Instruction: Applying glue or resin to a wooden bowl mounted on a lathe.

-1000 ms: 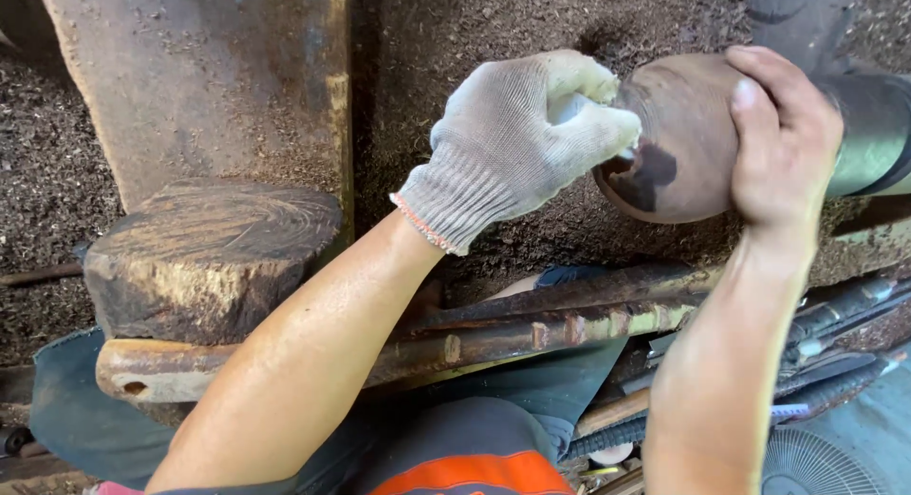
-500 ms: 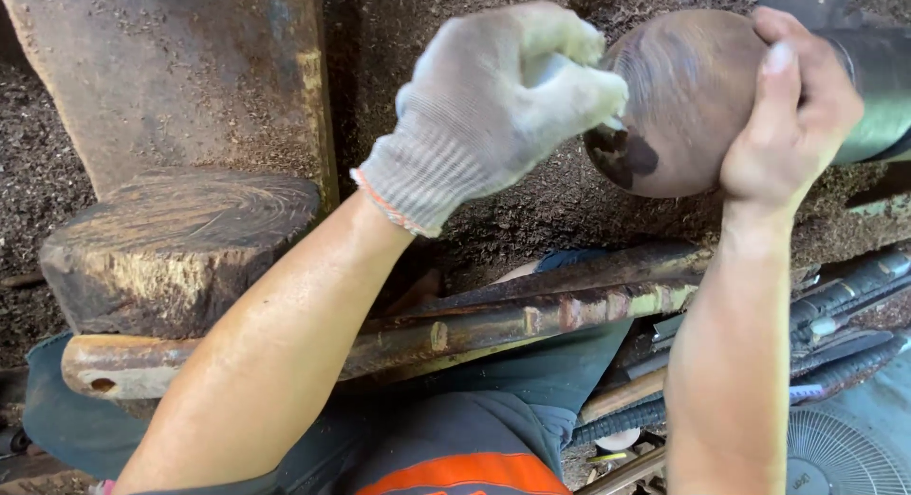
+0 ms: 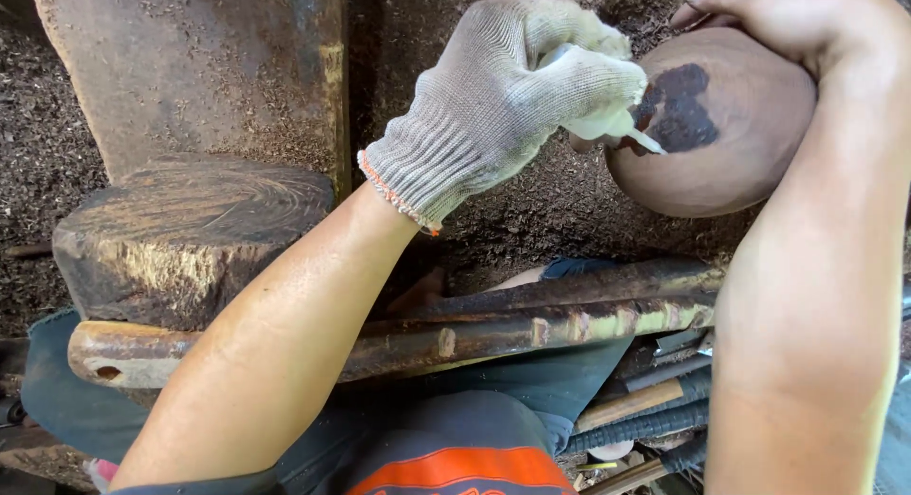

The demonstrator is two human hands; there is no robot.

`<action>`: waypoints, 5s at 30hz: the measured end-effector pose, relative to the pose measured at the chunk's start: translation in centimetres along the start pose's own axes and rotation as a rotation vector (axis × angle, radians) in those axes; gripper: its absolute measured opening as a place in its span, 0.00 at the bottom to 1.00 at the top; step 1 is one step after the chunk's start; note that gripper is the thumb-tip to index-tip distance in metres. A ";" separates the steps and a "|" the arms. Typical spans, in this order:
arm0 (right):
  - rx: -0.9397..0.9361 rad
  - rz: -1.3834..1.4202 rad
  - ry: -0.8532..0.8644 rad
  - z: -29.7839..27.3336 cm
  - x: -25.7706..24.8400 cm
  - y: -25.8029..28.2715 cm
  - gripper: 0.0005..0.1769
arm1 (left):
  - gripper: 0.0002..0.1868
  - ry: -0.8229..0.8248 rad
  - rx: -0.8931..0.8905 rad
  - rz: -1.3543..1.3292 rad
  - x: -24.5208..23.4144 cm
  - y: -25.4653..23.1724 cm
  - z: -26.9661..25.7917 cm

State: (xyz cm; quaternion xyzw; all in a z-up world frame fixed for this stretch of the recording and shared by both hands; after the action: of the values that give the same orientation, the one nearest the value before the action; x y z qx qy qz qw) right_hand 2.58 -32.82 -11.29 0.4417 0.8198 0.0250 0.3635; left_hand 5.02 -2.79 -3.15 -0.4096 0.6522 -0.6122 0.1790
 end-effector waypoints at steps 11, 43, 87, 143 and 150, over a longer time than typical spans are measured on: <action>-0.010 -0.307 0.070 2.6 0.4 -2.2 0.17 | 0.15 -0.019 0.007 -0.142 -1.1 0.9 0.7; -0.168 -0.060 -0.015 -4.4 -1.0 0.8 0.17 | 0.14 -0.097 -0.085 0.215 -2.9 1.2 0.6; -0.435 0.239 -0.394 -10.7 -0.7 1.8 0.15 | 0.19 0.051 0.155 0.228 3.1 -3.0 -2.2; -0.496 0.677 0.666 -8.4 27.3 -2.4 0.25 | 0.15 -0.198 0.334 0.714 12.8 -4.1 -7.6; -0.544 0.156 0.386 -12.5 20.2 -5.4 0.29 | 0.16 -0.168 0.425 0.827 12.9 -3.8 -8.0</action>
State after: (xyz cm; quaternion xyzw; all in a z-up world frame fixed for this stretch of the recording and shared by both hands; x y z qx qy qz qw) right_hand -15.95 -17.58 -15.64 0.3772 0.8005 0.3536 0.3032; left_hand -7.43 -7.02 5.39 -0.1177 0.6040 -0.5744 0.5398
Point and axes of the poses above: each hand's wrist, its own z-axis towards the middle knuckle, its own x-axis out of the palm, y = z × x, the point moved 6 cm from there along z, towards the middle knuckle, and after that the axes turned 4 degrees about x, right-handed, at the moved point
